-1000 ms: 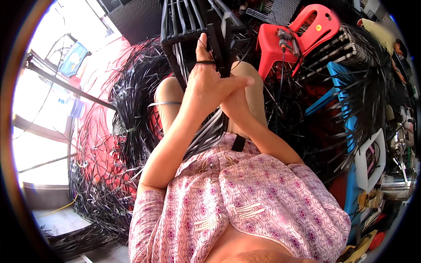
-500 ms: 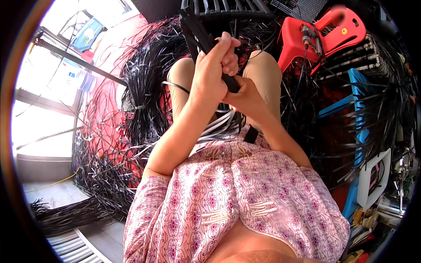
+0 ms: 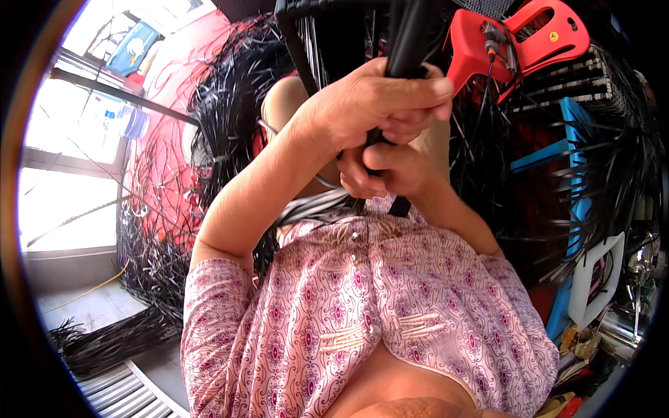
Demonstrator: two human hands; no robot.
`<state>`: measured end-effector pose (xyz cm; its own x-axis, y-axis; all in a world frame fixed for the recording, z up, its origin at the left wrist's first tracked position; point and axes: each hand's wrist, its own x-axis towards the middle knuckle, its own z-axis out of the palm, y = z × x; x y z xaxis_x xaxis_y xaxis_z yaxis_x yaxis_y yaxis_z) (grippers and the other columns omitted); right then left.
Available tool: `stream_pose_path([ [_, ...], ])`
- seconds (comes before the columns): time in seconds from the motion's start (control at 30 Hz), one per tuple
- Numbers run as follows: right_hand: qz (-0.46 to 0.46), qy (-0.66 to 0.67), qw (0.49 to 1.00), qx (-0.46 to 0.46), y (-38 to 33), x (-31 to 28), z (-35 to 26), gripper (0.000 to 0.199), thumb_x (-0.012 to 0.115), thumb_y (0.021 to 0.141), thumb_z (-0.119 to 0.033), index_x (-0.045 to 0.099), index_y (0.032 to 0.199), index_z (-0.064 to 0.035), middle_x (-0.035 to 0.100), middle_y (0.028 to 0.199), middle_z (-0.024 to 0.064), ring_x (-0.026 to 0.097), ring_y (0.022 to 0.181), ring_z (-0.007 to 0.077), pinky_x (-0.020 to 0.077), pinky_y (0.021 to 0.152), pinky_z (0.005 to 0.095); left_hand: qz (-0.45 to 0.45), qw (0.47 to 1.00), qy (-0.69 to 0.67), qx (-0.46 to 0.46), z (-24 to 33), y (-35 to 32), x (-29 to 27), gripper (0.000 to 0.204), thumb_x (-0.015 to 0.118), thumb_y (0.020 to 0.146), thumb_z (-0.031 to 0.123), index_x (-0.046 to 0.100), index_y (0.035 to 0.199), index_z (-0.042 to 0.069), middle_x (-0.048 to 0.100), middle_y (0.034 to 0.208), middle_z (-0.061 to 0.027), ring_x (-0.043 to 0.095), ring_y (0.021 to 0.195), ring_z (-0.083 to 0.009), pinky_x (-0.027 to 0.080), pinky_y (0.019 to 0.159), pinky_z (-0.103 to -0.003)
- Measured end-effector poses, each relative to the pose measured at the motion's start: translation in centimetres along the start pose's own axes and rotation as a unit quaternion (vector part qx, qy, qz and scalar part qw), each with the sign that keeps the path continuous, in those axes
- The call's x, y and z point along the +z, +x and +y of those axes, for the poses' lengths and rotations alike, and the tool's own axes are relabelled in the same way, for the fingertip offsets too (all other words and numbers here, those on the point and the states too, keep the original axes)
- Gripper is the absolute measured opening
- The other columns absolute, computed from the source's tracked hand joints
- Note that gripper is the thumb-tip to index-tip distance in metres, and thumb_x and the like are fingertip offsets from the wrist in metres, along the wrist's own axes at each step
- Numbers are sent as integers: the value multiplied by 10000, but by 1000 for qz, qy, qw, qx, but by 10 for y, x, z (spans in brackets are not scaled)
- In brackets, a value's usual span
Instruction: The person sits on the floor and repeatedly picks up bundles of black cables, separates them by hand, and aligns them. The person continues to handle the cables one at a time, organizing them into neat stacks on the floor.
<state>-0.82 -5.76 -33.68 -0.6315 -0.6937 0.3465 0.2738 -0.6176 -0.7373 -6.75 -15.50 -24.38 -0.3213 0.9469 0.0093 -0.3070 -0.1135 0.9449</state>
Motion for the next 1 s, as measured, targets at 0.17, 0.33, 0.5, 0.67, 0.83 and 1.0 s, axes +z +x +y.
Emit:
stream_pose_path([
  [0.17, 131, 38, 990, -23, -5, 3, 3, 417, 505, 968, -399, 494, 709, -73, 356, 510, -30, 349, 426, 82, 319, 471, 256, 66, 970, 177, 153, 16, -11, -19, 609, 568, 933, 394, 436, 1354, -27, 620, 1131, -140, 596, 1076, -209, 469, 904, -332],
  [0.33, 116, 51, 992, -20, -3, -1, 6, 417, 492, 971, -418, 508, 737, -74, 350, 524, -30, 339, 432, 83, 323, 475, 253, 201, 879, 360, 240, 50, -15, -22, 614, 514, 945, 476, 494, 1317, -13, 607, 1222, -129, 596, 1100, -194, 448, 922, -297],
  [0.5, 120, 45, 991, -20, -4, 1, 7, 416, 522, 951, -438, 528, 770, -64, 397, 537, -14, 367, 452, 87, 332, 482, 256, 242, 831, 488, 111, 71, -29, -21, 405, 559, 933, 379, 683, 1036, 7, 632, 829, -22, 544, 773, -107, 410, 731, -225],
  [0.67, 140, 30, 990, -11, -5, 3, 7, 412, 562, 923, -451, 550, 812, -55, 434, 549, -5, 375, 461, 87, 337, 486, 258, 241, 875, 395, 139, 63, -26, -13, 305, 607, 890, 300, 711, 923, 15, 572, 703, 20, 467, 688, -60, 363, 664, -215],
  [0.83, 142, 29, 989, -19, -6, 2, 8, 410, 551, 928, -457, 554, 836, -57, 413, 555, -22, 363, 467, 80, 330, 492, 255, 241, 876, 403, 107, 59, -27, -13, 245, 653, 857, 247, 725, 859, 13, 587, 707, 20, 474, 682, -55, 363, 649, -217],
  [1.0, 150, 38, 988, -16, -6, 2, 10, 422, 509, 948, -471, 546, 846, -63, 384, 557, -37, 346, 471, 71, 331, 513, 250, 221, 858, 459, 63, 60, -27, -21, 208, 672, 841, 203, 725, 864, 3, 613, 721, 3, 512, 704, -55, 399, 658, -220],
])
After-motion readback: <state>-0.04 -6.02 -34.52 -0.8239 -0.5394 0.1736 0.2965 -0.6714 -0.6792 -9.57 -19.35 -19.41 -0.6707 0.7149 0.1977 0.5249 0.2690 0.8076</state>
